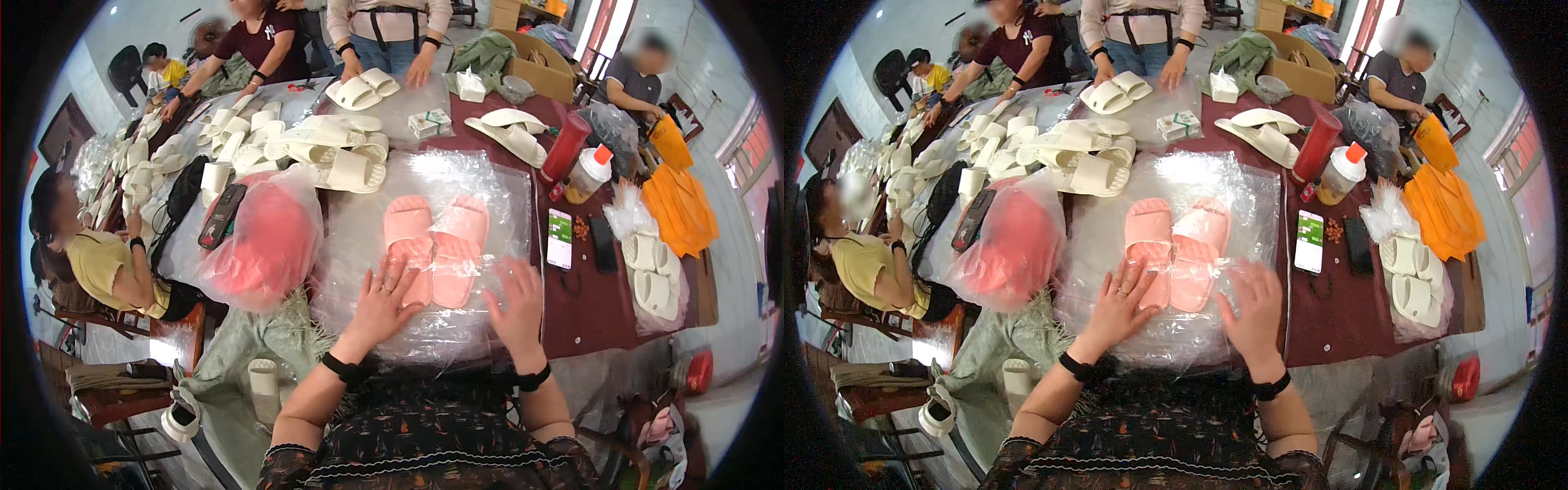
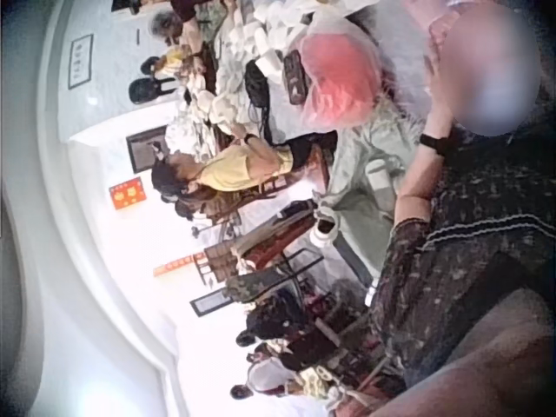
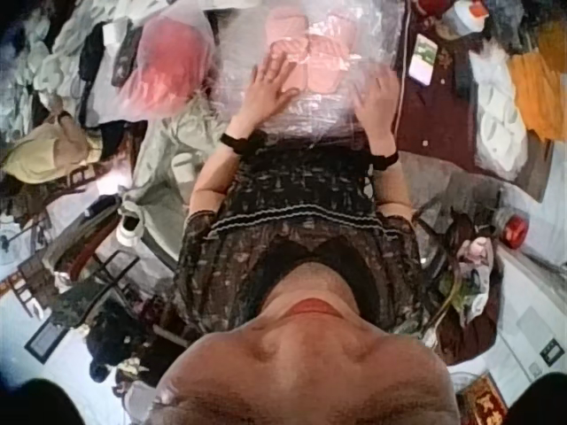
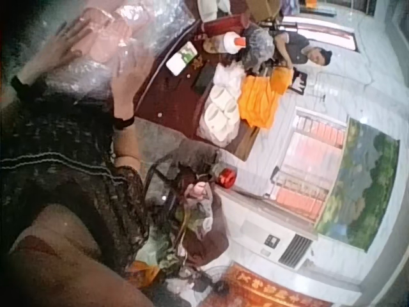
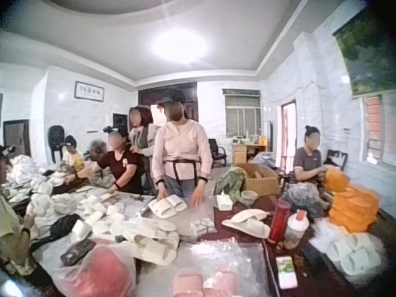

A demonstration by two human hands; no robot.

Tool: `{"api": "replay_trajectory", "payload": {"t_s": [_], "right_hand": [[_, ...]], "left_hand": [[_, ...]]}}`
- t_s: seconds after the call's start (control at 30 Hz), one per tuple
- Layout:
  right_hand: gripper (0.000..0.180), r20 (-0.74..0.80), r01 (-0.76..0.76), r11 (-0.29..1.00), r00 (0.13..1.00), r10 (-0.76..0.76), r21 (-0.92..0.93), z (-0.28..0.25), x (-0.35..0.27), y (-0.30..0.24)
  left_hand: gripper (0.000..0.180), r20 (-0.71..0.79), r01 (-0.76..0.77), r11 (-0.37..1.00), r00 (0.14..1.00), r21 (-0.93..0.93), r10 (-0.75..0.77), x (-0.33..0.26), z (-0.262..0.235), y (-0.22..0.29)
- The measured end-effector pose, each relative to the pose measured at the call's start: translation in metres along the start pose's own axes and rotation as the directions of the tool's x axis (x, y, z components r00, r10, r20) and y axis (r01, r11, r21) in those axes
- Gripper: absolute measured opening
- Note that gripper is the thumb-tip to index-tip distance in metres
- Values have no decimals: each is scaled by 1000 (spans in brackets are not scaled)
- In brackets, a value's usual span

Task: The recorder is packing pairs of white sandals into individual plastic bags within a shoe factory setting.

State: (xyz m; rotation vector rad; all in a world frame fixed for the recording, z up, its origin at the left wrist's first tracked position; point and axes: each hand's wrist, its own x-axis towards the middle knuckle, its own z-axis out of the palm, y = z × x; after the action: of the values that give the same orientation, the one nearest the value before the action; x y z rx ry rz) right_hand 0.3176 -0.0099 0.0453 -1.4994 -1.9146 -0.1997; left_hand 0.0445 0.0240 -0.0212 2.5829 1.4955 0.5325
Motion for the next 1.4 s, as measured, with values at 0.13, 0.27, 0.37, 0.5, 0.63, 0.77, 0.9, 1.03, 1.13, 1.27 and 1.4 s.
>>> {"api": "replay_trajectory", "payload": {"t_s": [0.13, 0.27, 0.37, 0.5, 0.63, 0.77, 0.9, 1.03, 1.13, 1.27, 1.4], "right_hand": [[40, 75, 34, 975, 996, -52, 221, 31, -7, -16], [40, 123, -58, 970, 992, 30, 236, 51, -20, -16], [36, 179, -131, 968, 980, 93, 215, 51, -21, -21], [39, 145, -124, 962, 985, 90, 245, 52, -23, -19], [39, 137, -136, 955, 985, 103, 263, 53, -26, -14], [39, 121, -151, 937, 986, 118, 315, 51, -25, -16], [46, 117, -208, 886, 978, 175, 414, 53, -32, -1], [67, 93, -314, 795, 945, 313, 518, 43, -32, 6], [82, -196, -169, 979, 962, 189, 114, 21, -20, -3], [83, -99, -166, 875, 967, 235, 456, 15, -19, -9], [80, 435, -466, 114, 873, 219, 878, 20, -19, -43]], "left_hand": [[80, -141, 24, 999, 990, -42, -30, -2, -18, 14], [91, -318, 278, 960, 910, -12, -268, -2, -36, 29], [95, -78, 470, 820, 851, -328, -519, 1, -31, 9], [99, 73, 525, 763, 838, -378, -541, 18, -23, -2], [85, 52, 509, 777, 846, -371, -530, 32, -20, 4], [57, 309, 528, 453, 825, -718, -473, 39, -8, -10], [38, 399, 486, 117, 813, -866, -424, 44, -16, 7], [32, 483, 418, -255, 823, -872, -300, 34, -36, 20], [37, 489, 363, -436, 844, -823, -219, 16, -38, 15], [52, 460, 321, -546, 877, -774, -136, -10, -47, 12], [62, 433, 295, -520, 886, -802, -165, -45, -69, 14]]}}
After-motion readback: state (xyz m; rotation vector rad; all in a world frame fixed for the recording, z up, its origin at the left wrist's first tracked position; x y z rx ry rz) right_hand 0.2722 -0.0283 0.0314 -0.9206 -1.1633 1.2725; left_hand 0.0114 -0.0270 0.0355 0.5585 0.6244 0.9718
